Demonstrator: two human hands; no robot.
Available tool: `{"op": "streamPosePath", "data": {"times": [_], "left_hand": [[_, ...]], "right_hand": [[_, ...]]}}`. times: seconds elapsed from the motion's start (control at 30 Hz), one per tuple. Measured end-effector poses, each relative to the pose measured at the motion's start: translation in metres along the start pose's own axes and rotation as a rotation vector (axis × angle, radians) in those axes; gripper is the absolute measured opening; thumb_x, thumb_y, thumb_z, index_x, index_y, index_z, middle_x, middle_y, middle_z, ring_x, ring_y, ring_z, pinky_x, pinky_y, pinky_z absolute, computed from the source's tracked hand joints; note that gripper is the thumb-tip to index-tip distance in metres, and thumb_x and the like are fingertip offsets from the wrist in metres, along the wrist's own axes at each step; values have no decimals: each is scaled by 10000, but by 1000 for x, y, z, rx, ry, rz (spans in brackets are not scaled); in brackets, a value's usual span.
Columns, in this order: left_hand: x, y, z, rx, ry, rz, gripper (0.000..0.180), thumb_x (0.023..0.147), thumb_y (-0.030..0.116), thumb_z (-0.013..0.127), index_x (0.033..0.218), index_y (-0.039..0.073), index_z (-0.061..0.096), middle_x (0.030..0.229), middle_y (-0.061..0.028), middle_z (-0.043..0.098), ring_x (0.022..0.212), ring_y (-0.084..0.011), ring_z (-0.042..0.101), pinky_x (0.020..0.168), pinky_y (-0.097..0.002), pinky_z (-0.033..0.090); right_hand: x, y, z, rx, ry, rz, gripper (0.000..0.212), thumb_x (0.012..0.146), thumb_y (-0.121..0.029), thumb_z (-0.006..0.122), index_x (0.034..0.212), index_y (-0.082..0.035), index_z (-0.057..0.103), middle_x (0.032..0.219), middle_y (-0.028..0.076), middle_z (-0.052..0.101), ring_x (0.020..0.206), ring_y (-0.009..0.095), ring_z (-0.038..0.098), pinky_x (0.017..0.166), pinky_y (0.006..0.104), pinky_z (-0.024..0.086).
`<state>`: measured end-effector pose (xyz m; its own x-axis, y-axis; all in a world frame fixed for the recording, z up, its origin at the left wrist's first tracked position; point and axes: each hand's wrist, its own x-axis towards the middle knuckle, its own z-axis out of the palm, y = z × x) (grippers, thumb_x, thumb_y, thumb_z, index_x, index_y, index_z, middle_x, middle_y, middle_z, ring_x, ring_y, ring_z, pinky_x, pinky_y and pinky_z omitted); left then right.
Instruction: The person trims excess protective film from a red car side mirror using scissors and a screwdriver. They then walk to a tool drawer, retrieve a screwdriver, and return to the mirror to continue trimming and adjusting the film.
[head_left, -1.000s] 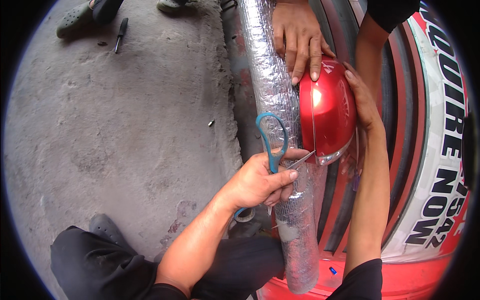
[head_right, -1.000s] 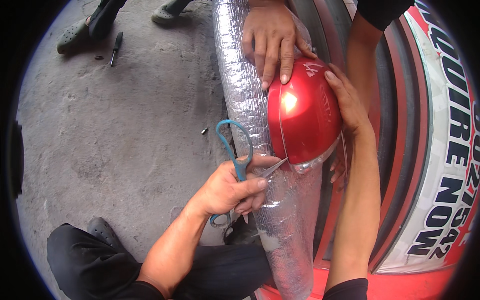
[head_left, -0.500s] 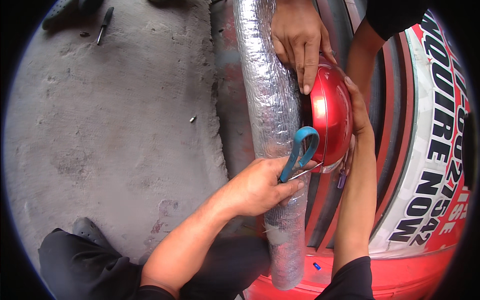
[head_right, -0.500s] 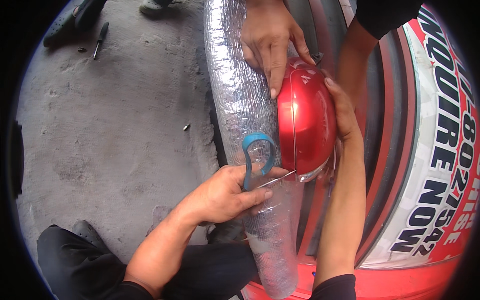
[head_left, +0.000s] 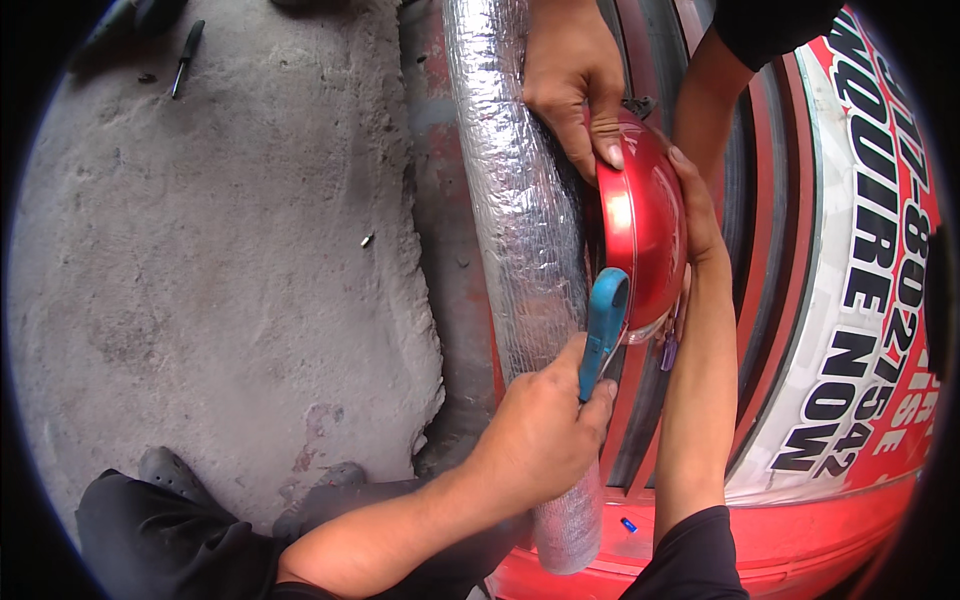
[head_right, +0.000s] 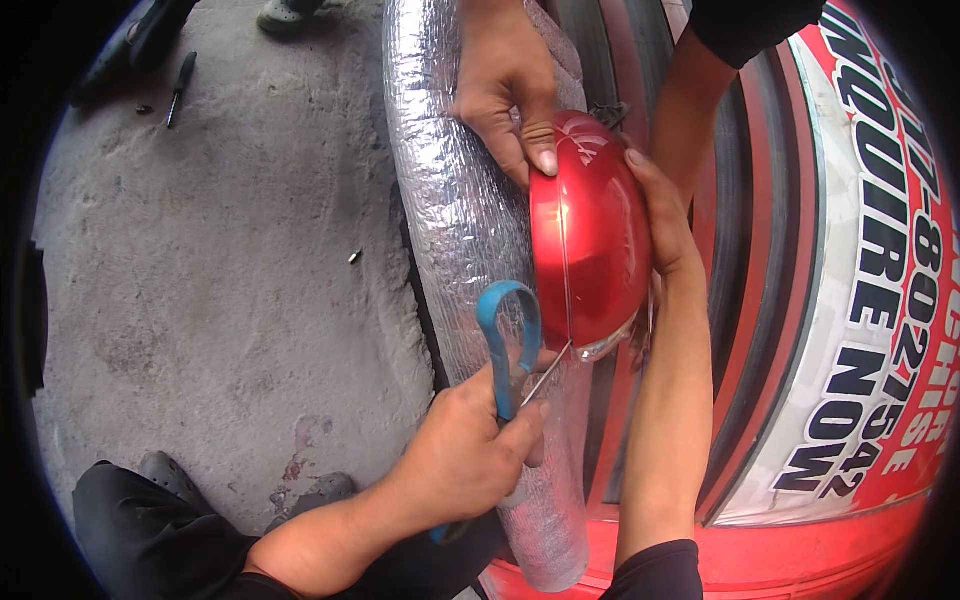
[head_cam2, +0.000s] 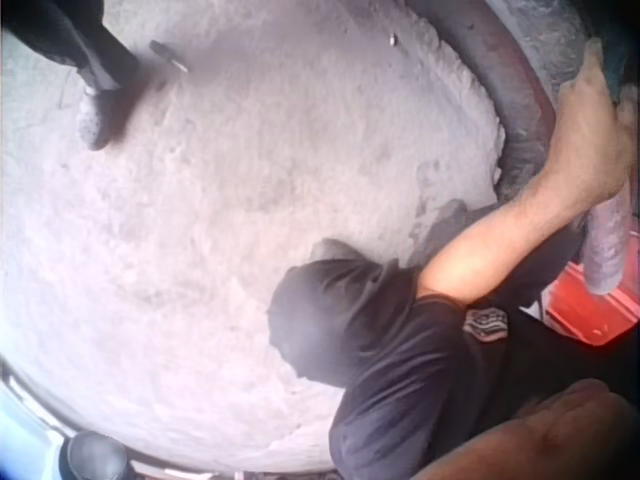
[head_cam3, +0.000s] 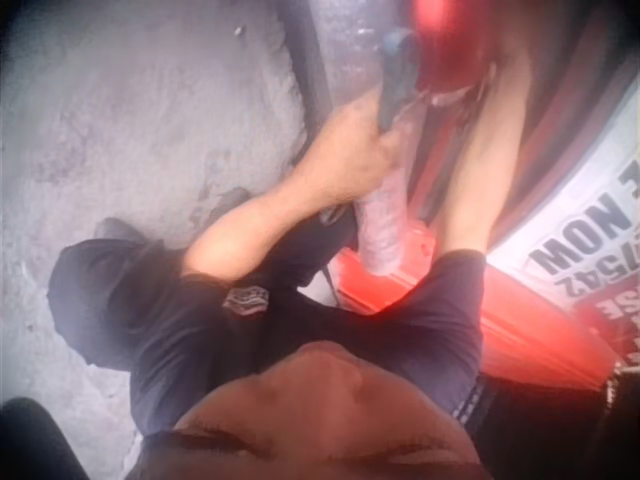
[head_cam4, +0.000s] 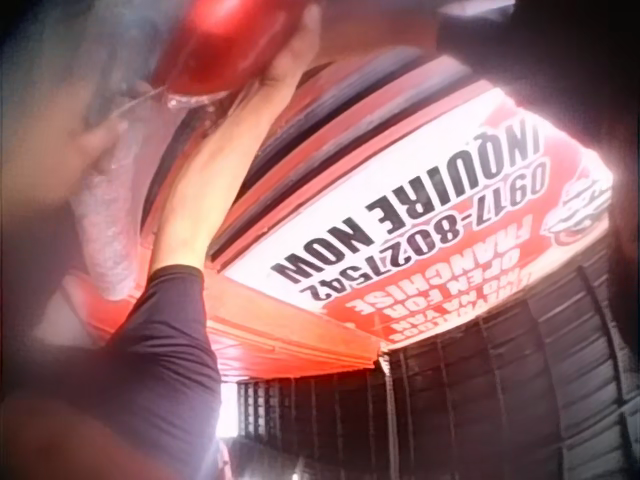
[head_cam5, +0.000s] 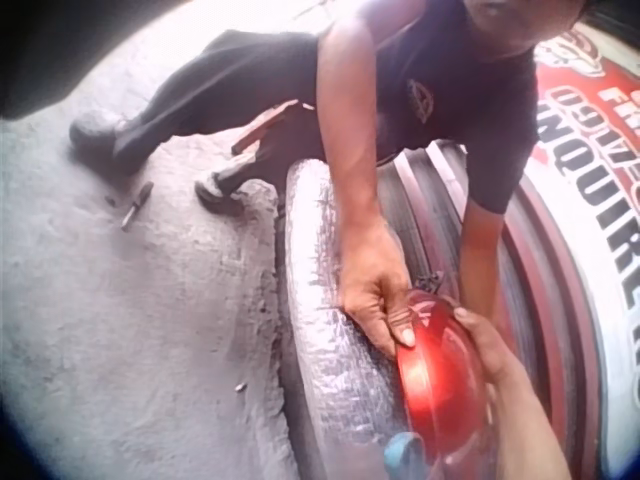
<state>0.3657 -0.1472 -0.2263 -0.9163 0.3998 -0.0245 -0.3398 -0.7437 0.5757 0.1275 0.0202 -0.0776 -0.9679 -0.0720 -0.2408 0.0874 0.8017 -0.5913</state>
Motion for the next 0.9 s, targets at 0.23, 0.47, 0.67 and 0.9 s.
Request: {"op": "streamPosePath", "data": {"times": [0.23,0.47,0.67,0.9], "left_hand": [[-13,8,21,-89,117,-84,411,991,92,553,1357,-39,421,791,-336,646,801,-538,661,708,-564,504],[-16,-9,55,-92,327,-34,498,986,34,496,1466,-60,400,770,-80,636,638,-123,608,573,-299,491],[-10,-11,78,-47,464,37,450,989,22,487,1428,-56,426,755,-50,613,622,-92,574,548,-280,462],[-5,-18,72,-89,487,27,403,1012,48,518,1397,-57,462,694,-49,571,536,-126,528,491,-294,446]], "right_hand": [[-8,-6,13,-31,69,26,792,952,-496,635,1545,-6,447,1485,173,554,1337,229,540,1160,333,364],[-9,1,9,-189,130,-111,821,915,-525,668,1502,24,497,1508,209,536,1396,270,501,1170,327,337],[-10,0,10,-276,138,-183,897,881,-603,685,1477,45,514,1476,258,555,1363,318,547,1145,336,386],[-16,10,15,-349,237,-310,900,873,-639,690,1450,36,547,1359,288,631,1272,319,628,1084,345,463]]}}
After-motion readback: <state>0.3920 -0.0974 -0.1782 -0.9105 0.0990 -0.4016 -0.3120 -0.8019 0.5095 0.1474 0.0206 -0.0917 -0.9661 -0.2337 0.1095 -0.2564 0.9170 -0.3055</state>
